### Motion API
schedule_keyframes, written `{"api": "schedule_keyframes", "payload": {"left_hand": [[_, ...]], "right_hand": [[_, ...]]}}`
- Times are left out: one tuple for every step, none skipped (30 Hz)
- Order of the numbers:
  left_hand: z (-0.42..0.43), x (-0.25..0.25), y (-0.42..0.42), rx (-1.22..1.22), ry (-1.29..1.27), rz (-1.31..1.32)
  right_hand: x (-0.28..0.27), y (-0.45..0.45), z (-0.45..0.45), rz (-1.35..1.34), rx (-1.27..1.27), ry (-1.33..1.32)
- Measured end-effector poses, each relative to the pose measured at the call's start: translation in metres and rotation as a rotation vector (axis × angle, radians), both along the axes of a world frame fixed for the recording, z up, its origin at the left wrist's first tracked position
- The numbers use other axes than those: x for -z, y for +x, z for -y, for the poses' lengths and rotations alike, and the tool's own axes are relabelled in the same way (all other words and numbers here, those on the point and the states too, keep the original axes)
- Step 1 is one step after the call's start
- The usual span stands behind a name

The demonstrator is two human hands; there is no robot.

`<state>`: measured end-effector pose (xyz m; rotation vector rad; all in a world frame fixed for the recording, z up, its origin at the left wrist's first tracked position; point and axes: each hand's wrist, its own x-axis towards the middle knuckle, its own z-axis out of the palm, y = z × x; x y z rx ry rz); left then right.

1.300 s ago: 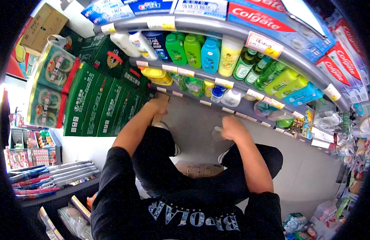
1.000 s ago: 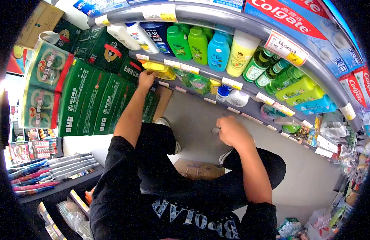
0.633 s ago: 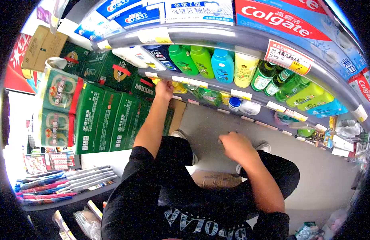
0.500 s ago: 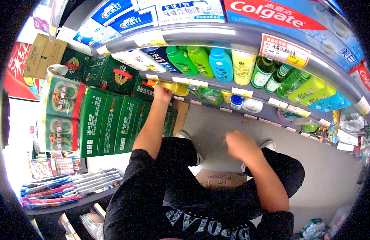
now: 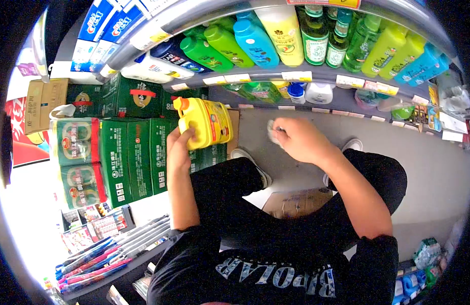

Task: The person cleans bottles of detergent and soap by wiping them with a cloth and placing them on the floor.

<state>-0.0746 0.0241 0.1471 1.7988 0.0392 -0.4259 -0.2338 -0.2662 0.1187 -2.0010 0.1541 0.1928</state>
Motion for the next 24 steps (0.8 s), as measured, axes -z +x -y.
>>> {"api": "schedule_keyframes", "payload": {"left_hand": [[-0.001,-0.004,-0.005,0.023,-0.040,-0.004],[-0.004,-0.011,-0.009,0.047,-0.072,-0.009],[-0.002,-0.020,-0.018,0.075,-0.100,-0.007],[-0.001,-0.026,-0.025,0.121,-0.133,-0.055],[-0.004,-0.034,-0.029,0.194,-0.138,-0.073],[-0.003,-0.041,-0.034,0.268,-0.148,-0.094],[0.011,-0.057,-0.044,0.287,-0.240,-0.116],[0.001,-0.050,-0.039,0.367,-0.305,-0.138],[0.003,-0.056,-0.038,0.430,-0.362,-0.163],[0.006,-0.067,-0.036,0.497,-0.411,-0.185],[0.010,-0.076,-0.032,0.570,-0.459,-0.206],[0.014,-0.081,-0.027,0.634,-0.505,-0.217],[0.022,-0.083,-0.023,0.701,-0.562,-0.229],[0.030,-0.085,-0.016,0.771,-0.616,-0.239],[0.039,-0.072,-0.008,0.747,-0.705,-0.270],[0.055,-0.069,-0.006,0.752,-0.778,-0.328],[0.066,-0.061,-0.007,0.760,-0.822,-0.376],[0.074,-0.055,-0.006,0.771,-0.858,-0.425],[0.080,-0.052,-0.007,0.794,-0.827,-0.394],[0.084,-0.051,-0.010,0.784,-0.827,-0.410],[0.085,-0.051,-0.013,0.766,-0.821,-0.433],[0.085,-0.050,-0.017,0.748,-0.811,-0.460],[0.083,-0.050,-0.019,0.718,-0.801,-0.515],[0.082,-0.052,-0.018,0.688,-0.786,-0.561]], "right_hand": [[-0.003,0.003,0.004,0.056,0.010,0.097],[-0.007,0.004,0.001,0.018,0.050,0.208],[-0.012,0.001,-0.002,-0.027,0.087,0.317],[-0.017,-0.003,-0.002,-0.073,0.126,0.418],[-0.013,-0.004,-0.004,-0.015,0.140,0.485],[-0.013,-0.006,-0.004,0.064,0.175,0.596],[-0.014,-0.007,-0.003,0.146,0.209,0.703],[-0.017,-0.006,-0.003,0.235,0.240,0.815],[-0.032,-0.006,0.000,0.205,0.227,1.152],[-0.045,-0.010,0.000,0.183,0.205,1.333],[-0.049,-0.013,0.004,0.200,0.116,1.286],[-0.051,-0.016,0.011,0.222,0.025,1.238],[-0.052,-0.019,0.023,0.326,-0.071,0.912],[-0.056,-0.024,0.023,0.333,-0.089,0.830],[-0.060,-0.028,0.024,0.341,-0.107,0.747],[-0.063,-0.033,0.024,0.349,-0.124,0.665],[-0.072,-0.036,0.022,0.414,-0.128,0.524],[-0.077,-0.035,0.021,0.480,-0.133,0.386],[-0.076,-0.033,0.021,0.413,-0.123,0.390],[-0.081,-0.032,0.017,0.345,-0.069,0.420],[-0.085,-0.031,0.009,0.273,-0.015,0.458],[-0.087,-0.032,0.003,0.199,0.043,0.499],[-0.081,-0.033,-0.002,0.245,0.079,0.376],[-0.074,-0.033,-0.004,0.196,0.104,0.445]]}}
